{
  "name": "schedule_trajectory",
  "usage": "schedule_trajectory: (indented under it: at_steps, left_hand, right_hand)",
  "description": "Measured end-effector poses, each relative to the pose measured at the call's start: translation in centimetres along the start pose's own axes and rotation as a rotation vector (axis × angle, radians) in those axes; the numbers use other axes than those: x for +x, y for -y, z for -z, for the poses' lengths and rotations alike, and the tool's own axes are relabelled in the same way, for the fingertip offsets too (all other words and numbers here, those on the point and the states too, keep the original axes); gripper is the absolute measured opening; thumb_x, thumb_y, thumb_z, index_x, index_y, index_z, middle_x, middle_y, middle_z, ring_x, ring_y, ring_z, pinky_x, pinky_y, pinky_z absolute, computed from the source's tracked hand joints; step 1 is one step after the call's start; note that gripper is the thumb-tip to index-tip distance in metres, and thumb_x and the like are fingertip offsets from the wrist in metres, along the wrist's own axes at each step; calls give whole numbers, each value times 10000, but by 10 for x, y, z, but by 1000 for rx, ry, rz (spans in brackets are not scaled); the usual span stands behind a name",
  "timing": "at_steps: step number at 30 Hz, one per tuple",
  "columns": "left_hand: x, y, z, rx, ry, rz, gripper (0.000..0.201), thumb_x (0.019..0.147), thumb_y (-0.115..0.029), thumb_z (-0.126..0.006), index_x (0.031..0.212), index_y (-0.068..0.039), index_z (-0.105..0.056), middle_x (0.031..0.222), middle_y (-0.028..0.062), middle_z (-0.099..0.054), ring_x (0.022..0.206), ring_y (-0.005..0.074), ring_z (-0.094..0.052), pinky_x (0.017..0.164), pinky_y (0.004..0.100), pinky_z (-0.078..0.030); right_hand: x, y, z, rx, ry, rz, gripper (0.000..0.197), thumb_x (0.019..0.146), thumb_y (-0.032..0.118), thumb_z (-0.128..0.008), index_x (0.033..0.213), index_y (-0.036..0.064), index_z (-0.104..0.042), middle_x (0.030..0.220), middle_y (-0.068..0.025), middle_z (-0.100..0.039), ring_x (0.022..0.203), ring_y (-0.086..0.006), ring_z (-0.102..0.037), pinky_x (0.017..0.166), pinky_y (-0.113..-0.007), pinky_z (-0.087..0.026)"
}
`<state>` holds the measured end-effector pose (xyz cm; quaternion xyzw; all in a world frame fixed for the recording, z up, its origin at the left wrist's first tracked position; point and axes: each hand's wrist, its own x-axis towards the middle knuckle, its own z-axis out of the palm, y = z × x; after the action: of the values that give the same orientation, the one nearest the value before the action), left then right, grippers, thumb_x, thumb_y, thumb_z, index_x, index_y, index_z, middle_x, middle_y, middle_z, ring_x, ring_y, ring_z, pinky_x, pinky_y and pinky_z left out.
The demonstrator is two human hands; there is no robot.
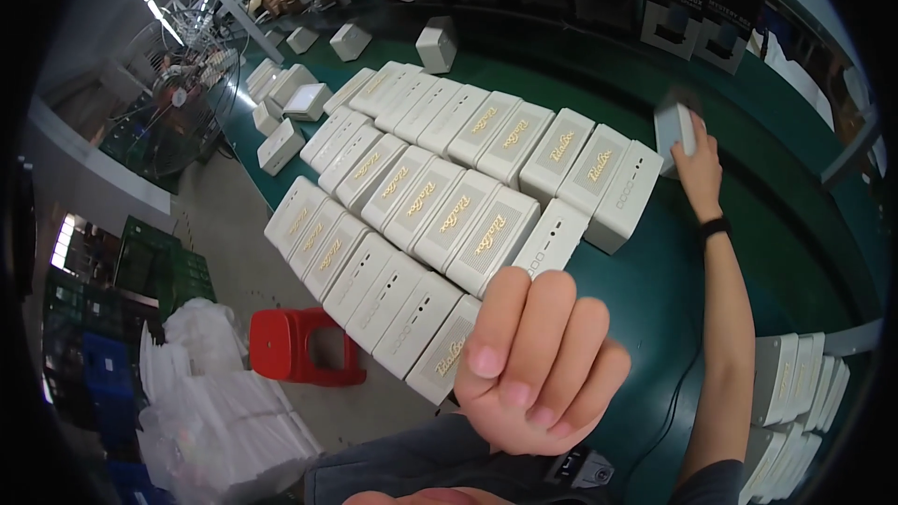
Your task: The person picks up a speaker, turns it over to view all sides, and presses the buttons before setting it down. They then rearrange other speakers on the table and repeat the process with another speaker.
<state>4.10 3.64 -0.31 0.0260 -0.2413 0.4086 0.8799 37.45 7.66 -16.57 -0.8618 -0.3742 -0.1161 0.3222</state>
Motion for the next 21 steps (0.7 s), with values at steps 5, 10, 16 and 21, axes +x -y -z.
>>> schedule_trajectory:
  at_steps: [5,10,16,21]
  left_hand:
    - [7,3,-1,43,-1,-76,158,927,-92,-456,771,-101,-480,703,23,-473,552,126,-424,463,258,-373]
    - [3,14,8,143,121,-25,183,933,-201,-492,775,-120,-449,686,20,-431,538,139,-403,460,256,-361]
    - [1,30,9,176,64,-258,150,913,-99,-508,778,-114,-445,700,13,-440,549,136,-409,464,268,-365]
    - [6,42,19,589,214,-350,84,919,-155,-477,916,-71,-474,830,62,-480,679,149,-458,577,278,-413]
  right_hand:
    - [-55,-65,62,306,-8,-36,534,847,311,-534,1322,98,-416,1190,-161,-543,1025,-308,-577,834,-421,-495]
    - [-99,-48,158,1469,-47,-674,479,891,320,-493,1291,60,-448,1200,-141,-536,1046,-278,-561,760,-400,-549]
    - [-124,29,215,1728,-216,-374,488,928,343,-463,1295,22,-439,1258,-151,-523,1105,-255,-547,908,-411,-471]
    - [-146,49,223,1944,-302,-276,507,941,354,-438,1294,-10,-430,1240,-167,-539,1076,-238,-570,932,-352,-449]
